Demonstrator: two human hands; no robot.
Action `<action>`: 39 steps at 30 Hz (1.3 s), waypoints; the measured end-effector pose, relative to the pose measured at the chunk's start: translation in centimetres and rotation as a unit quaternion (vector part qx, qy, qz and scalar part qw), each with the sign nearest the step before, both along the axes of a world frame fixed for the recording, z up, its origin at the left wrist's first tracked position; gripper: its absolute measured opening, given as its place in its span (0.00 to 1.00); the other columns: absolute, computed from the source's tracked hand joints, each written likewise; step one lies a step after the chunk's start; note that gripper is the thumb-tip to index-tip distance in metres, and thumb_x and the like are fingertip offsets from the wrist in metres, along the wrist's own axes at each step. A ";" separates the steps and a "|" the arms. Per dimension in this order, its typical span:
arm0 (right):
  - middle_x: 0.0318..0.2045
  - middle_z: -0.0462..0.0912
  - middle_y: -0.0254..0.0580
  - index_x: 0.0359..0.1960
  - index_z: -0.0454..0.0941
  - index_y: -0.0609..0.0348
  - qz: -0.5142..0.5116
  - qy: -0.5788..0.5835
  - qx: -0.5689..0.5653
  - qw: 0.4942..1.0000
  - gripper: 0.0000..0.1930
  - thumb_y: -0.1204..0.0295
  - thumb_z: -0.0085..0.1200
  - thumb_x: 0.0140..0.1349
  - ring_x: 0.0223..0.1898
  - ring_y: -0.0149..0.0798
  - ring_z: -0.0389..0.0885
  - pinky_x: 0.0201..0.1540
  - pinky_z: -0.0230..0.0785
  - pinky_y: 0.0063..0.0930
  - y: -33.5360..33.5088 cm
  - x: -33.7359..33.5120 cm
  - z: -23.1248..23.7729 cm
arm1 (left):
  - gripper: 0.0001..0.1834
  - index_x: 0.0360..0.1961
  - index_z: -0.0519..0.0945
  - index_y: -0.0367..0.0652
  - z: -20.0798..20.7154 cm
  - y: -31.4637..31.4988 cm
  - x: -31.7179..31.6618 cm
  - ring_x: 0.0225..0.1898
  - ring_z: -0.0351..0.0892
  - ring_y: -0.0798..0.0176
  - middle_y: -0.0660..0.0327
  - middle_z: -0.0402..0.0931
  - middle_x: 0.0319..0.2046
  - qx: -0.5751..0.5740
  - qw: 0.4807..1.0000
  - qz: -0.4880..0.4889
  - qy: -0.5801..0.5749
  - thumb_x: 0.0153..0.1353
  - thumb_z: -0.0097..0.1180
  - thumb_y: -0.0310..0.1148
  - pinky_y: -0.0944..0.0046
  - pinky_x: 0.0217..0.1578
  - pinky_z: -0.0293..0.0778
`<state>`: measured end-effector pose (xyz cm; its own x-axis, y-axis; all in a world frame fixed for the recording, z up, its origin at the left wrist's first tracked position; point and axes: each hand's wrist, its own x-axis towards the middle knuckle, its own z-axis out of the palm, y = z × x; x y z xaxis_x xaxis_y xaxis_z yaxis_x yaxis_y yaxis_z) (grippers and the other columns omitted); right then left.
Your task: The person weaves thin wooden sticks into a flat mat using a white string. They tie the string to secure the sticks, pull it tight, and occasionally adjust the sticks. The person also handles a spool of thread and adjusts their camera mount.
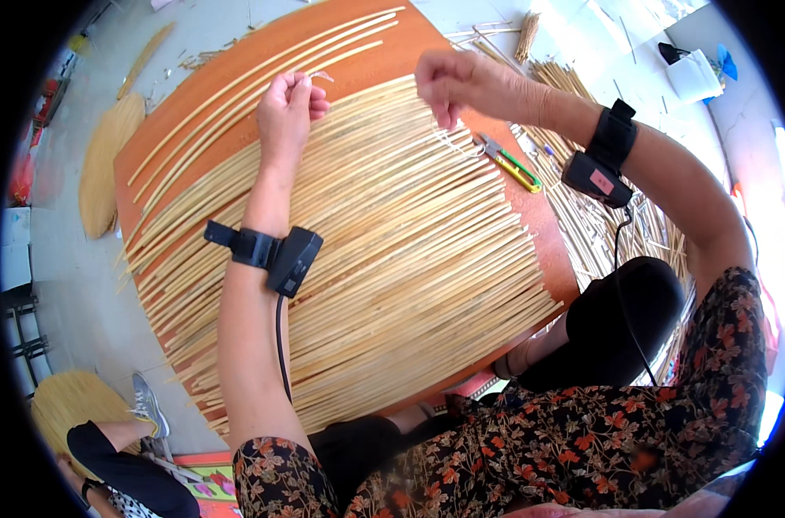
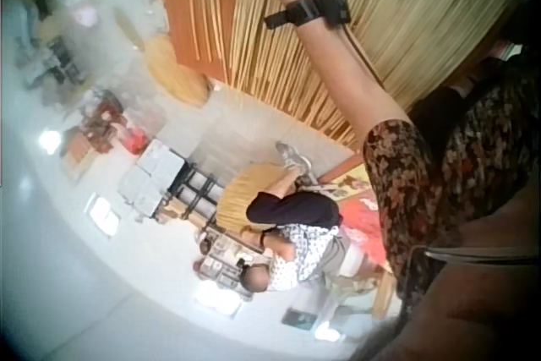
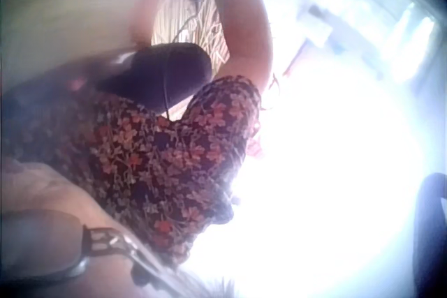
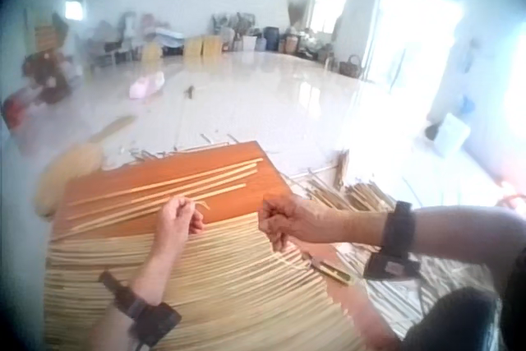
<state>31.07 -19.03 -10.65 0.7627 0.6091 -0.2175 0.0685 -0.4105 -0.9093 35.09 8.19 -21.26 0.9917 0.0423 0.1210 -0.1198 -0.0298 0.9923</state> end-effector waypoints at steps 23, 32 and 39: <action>0.42 0.81 0.42 0.56 0.75 0.55 -0.096 -0.198 -0.367 0.904 0.20 0.68 0.61 0.62 0.40 0.36 0.84 0.43 0.78 0.30 -3.8 9.7 1.9 | 0.08 0.39 0.76 0.37 0.0 -0.6 -0.2 0.23 0.79 0.72 0.62 0.80 0.26 -0.020 1.000 -0.009 0.006 0.71 0.51 0.31 0.73 0.24 0.75; 0.35 0.83 0.37 0.39 0.84 0.55 0.147 -0.092 -0.259 0.950 0.12 0.68 0.66 0.53 0.38 0.34 0.80 0.41 0.73 0.30 -7.2 1.7 -1.5 | 0.07 0.40 0.77 0.38 0.0 0.0 -0.2 0.24 0.80 0.72 0.62 0.80 0.27 -0.007 1.000 0.001 0.009 0.71 0.51 0.31 0.74 0.24 0.75; 0.35 0.82 0.35 0.37 0.83 0.58 0.138 -0.112 -0.261 0.949 0.10 0.69 0.66 0.54 0.37 0.35 0.81 0.40 0.72 0.29 -6.2 -1.3 -1.6 | 0.07 0.40 0.77 0.38 -0.2 0.0 0.0 0.24 0.80 0.72 0.62 0.80 0.27 -0.009 1.000 -0.005 0.010 0.71 0.52 0.31 0.74 0.24 0.75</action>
